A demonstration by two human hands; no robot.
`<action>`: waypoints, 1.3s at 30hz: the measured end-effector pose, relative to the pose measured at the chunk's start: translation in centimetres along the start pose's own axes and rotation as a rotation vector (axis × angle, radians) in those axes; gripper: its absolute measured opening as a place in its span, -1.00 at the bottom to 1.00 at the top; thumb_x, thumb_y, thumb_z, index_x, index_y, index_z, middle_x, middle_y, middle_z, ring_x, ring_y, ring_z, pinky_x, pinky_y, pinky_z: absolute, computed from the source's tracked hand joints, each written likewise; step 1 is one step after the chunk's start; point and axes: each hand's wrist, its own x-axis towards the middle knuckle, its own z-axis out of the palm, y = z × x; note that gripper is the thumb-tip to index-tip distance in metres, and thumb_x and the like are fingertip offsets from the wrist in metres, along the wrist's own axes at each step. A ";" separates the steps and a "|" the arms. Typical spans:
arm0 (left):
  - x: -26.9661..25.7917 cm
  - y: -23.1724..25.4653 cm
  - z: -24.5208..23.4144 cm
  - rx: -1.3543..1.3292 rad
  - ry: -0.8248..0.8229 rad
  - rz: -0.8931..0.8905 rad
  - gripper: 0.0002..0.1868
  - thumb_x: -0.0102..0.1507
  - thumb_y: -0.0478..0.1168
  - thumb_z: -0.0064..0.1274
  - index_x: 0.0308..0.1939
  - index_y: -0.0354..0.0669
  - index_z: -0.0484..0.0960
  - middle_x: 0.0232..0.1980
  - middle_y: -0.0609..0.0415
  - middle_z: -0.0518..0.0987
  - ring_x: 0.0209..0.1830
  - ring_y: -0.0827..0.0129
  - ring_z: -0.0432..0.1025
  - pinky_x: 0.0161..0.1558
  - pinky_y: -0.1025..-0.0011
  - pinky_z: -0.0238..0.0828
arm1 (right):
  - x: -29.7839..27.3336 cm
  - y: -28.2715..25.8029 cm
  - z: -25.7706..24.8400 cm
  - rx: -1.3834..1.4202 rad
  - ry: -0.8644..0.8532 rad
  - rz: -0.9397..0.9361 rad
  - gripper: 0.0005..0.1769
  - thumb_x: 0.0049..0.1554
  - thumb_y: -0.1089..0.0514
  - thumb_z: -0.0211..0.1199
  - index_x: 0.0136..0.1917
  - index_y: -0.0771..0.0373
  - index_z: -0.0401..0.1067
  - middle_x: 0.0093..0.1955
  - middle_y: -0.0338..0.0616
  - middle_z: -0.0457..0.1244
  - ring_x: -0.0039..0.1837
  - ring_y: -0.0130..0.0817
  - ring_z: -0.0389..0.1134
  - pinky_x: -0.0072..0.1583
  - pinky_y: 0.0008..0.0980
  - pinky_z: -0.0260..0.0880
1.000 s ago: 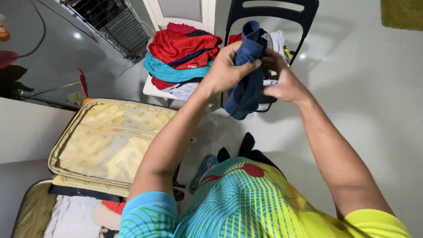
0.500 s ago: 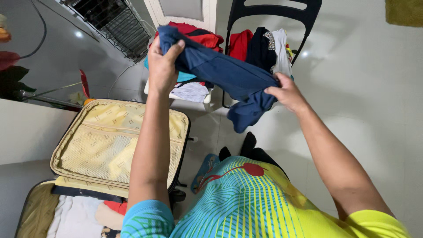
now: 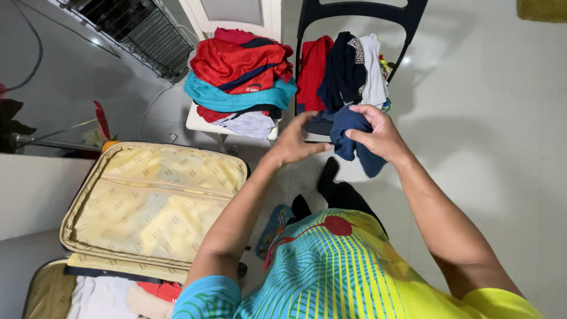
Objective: The person removes several items of clothing and a towel from a suitcase one by one and places them onto a chair.
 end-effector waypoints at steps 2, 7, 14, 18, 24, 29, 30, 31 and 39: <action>1.0 2.8 1.5 0.042 -0.030 0.181 0.19 -0.16 0.01 0.58 0.39 -0.37 0.26 0.34 -0.34 0.40 0.37 -0.04 0.30 0.34 0.15 0.21 | 0.4 0.4 -0.6 0.045 -0.027 0.013 -0.41 0.07 0.40 0.33 0.36 0.39 0.28 0.22 -0.13 0.33 0.25 -0.46 0.35 0.31 -0.41 0.35; 4.8 4.3 4.4 -0.065 -0.029 0.067 0.04 -0.07 -0.11 0.47 0.41 -0.32 0.28 0.20 -0.25 0.54 0.25 0.07 0.46 0.23 0.26 0.38 | 2.4 1.0 -2.5 0.122 -0.069 0.118 -0.31 0.06 0.39 0.33 0.44 0.35 0.26 0.15 -0.13 0.35 0.16 -0.41 0.37 0.23 -0.41 0.40; 13.9 -1.2 5.5 -0.389 -0.048 -0.122 -0.31 0.09 -0.31 0.34 0.28 -0.38 0.44 0.11 -0.07 0.63 0.09 0.27 0.54 0.18 0.34 0.48 | 6.7 5.1 -4.8 -0.204 0.141 -0.114 0.05 -0.10 0.21 0.52 0.52 0.38 0.03 0.38 0.08 0.17 0.37 -0.23 0.24 0.32 -0.27 0.27; 18.9 -2.8 6.8 -0.754 -0.109 -0.219 -0.29 0.12 -0.34 0.26 0.34 -0.42 0.41 0.13 -0.09 0.61 0.10 0.27 0.52 0.22 0.32 0.45 | 9.9 8.1 -6.1 -0.267 0.115 0.104 -0.04 -0.14 0.19 0.54 0.45 0.36 0.18 0.31 0.08 0.27 0.30 -0.25 0.33 0.27 -0.29 0.36; 22.3 -10.3 7.2 -0.578 0.092 -0.310 -0.17 0.29 -0.25 0.25 0.54 -0.31 0.13 0.34 -0.11 0.40 0.37 0.30 0.31 0.34 0.30 0.26 | 15.3 14.0 -9.3 0.055 0.228 0.392 -0.37 0.01 0.14 0.44 0.31 0.39 0.38 0.13 -0.06 0.40 0.14 -0.29 0.44 0.20 -0.33 0.44; 19.2 -16.8 5.0 -0.654 0.151 -0.576 -0.24 0.24 -0.20 0.09 0.51 -0.17 0.20 0.26 -0.12 0.57 0.08 0.15 0.49 0.00 0.26 0.45 | 19.7 19.2 -13.8 0.125 0.323 0.520 -0.35 -0.01 0.18 0.39 0.33 0.36 0.32 0.13 -0.03 0.37 0.13 -0.25 0.44 0.20 -0.31 0.46; 18.3 -17.5 4.5 -0.658 0.143 -0.602 -0.27 0.27 -0.16 0.08 0.50 -0.15 0.20 0.26 -0.09 0.56 0.09 0.15 0.51 0.02 0.25 0.46 | 20.6 19.9 -14.8 0.084 0.372 0.614 -0.32 -0.02 0.21 0.39 0.34 0.35 0.27 0.13 -0.02 0.35 0.14 -0.23 0.44 0.19 -0.30 0.46; 17.7 -17.9 4.3 -0.666 0.132 -0.628 -0.29 0.29 -0.12 0.06 0.50 -0.14 0.21 0.26 -0.07 0.55 0.10 0.14 0.53 0.04 0.24 0.48 | 21.5 20.5 -15.8 0.084 0.372 0.620 -0.32 -0.02 0.21 0.39 0.34 0.35 0.27 0.13 -0.02 0.35 0.14 -0.23 0.44 0.19 -0.30 0.46; 18.8 -17.6 4.2 -0.649 0.201 -0.776 -0.30 0.29 -0.12 0.07 0.49 -0.11 0.23 0.24 -0.05 0.56 0.13 0.15 0.54 0.09 0.20 0.50 | 28.4 24.8 -21.9 0.018 0.404 0.607 -0.26 -0.05 0.24 0.31 0.40 0.35 0.28 0.19 0.05 0.36 0.20 -0.14 0.43 0.22 -0.24 0.46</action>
